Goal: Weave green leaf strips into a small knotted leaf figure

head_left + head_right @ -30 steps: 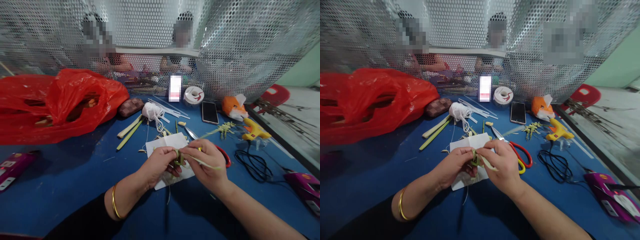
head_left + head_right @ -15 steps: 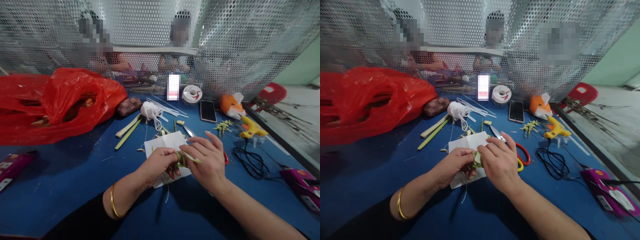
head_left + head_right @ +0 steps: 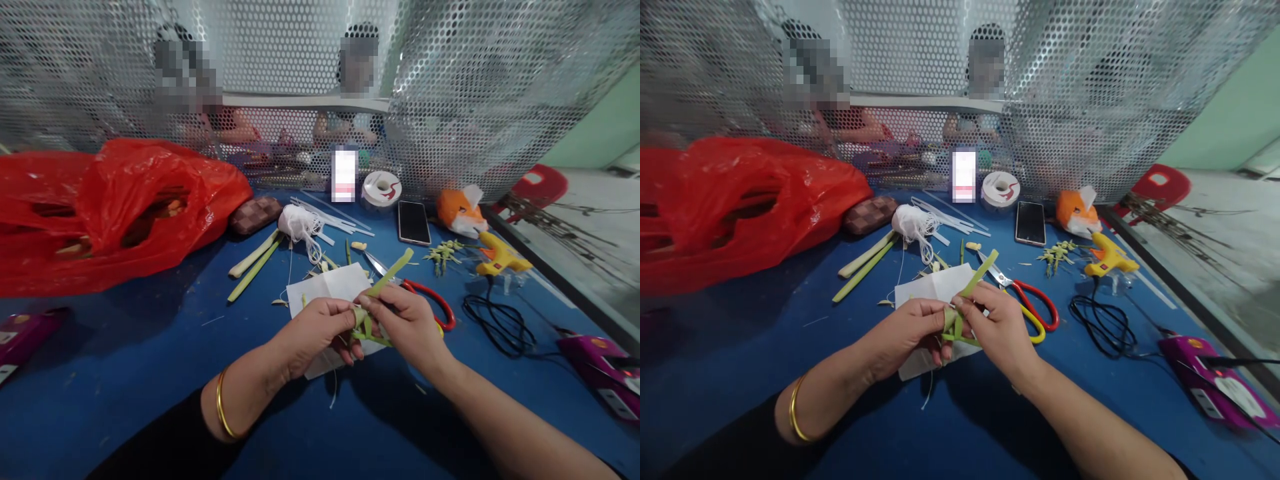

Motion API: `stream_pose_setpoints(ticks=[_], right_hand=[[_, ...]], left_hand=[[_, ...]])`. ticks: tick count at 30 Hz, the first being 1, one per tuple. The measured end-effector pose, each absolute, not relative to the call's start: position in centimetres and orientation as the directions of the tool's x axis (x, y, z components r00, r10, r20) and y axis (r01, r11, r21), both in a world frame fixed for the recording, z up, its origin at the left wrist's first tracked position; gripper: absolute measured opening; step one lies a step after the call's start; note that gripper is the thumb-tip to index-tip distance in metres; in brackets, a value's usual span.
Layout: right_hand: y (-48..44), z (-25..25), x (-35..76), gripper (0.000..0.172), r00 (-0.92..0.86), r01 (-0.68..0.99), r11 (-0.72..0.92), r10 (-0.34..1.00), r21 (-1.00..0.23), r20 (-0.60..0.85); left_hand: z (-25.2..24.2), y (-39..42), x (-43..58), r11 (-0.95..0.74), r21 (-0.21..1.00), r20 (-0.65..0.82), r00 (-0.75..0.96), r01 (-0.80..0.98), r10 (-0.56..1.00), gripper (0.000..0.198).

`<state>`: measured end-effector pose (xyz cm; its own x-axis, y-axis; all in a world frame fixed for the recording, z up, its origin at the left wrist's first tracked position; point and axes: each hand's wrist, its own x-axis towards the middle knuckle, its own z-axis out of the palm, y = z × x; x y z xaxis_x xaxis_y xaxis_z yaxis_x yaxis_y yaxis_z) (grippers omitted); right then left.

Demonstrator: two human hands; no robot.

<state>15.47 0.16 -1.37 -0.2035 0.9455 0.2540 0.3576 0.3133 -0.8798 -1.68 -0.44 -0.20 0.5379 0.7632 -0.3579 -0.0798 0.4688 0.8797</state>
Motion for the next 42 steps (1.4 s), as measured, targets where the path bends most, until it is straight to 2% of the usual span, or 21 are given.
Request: stream_pose_setpoints(ticks=[6,10,12,15,19,22,25,28,31,35,42], right_hand=[[0.1,-1.0,15.3,0.029,-0.231,0.419,0.362,0.929,-0.833,0.288],[0.5,-0.4,16.2,0.019,-0.304,0.470,0.289,0.940,-0.834,0.154],[0.8,0.3,16.9,0.019,-0.345,0.437,0.252,0.933,-0.864,0.098],[1.3,1.6,18.1,0.020,-0.417,0.359,0.265,0.904,-0.895,0.100],[1.7,2.5,19.4,0.021,-0.577,0.303,0.286,0.814,-0.909,0.064],[1.9,2.4,19.5,0.022,-0.616,0.217,0.232,0.786,-0.948,0.051],[1.8,2.0,18.8,0.016,-0.580,0.149,0.208,0.810,-0.967,0.085],[1.6,1.6,18.0,0.008,-0.463,0.143,0.330,0.856,-0.933,0.231],[1.1,1.1,17.4,0.014,-0.369,0.093,0.398,0.865,-0.913,0.340],[0.3,0.5,16.9,0.017,-0.322,-0.072,0.211,0.920,-0.975,0.223],[0.2,0.2,16.6,0.016,-0.171,-0.103,0.046,0.983,-0.994,0.064]], left_hand=[[0.2,-0.6,-1.4,0.496,0.868,-0.416,0.503,-0.027,0.757,0.022],[0.4,-0.3,-1.5,0.503,0.864,-0.443,0.417,-0.041,0.794,0.023],[0.4,0.0,-1.7,0.506,0.860,-0.446,0.379,-0.069,0.810,0.021],[0.6,0.3,-2.0,0.502,0.859,-0.439,0.364,-0.099,0.822,0.018],[0.8,0.4,-2.3,0.487,0.871,-0.428,0.387,-0.063,0.817,0.018],[0.8,0.4,-2.4,0.488,0.872,-0.433,0.412,-0.033,0.802,0.017],[0.7,0.4,-2.5,0.490,0.870,-0.434,0.398,-0.046,0.808,0.016],[0.8,0.3,-2.4,0.493,0.869,-0.437,0.396,-0.048,0.808,0.017],[0.9,0.2,-2.3,0.500,0.865,-0.447,0.390,-0.041,0.805,0.017],[0.6,0.3,-2.2,0.496,0.868,-0.457,0.350,-0.028,0.818,0.013],[0.4,0.3,-2.2,0.478,0.877,-0.439,0.324,-0.050,0.838,0.019]])
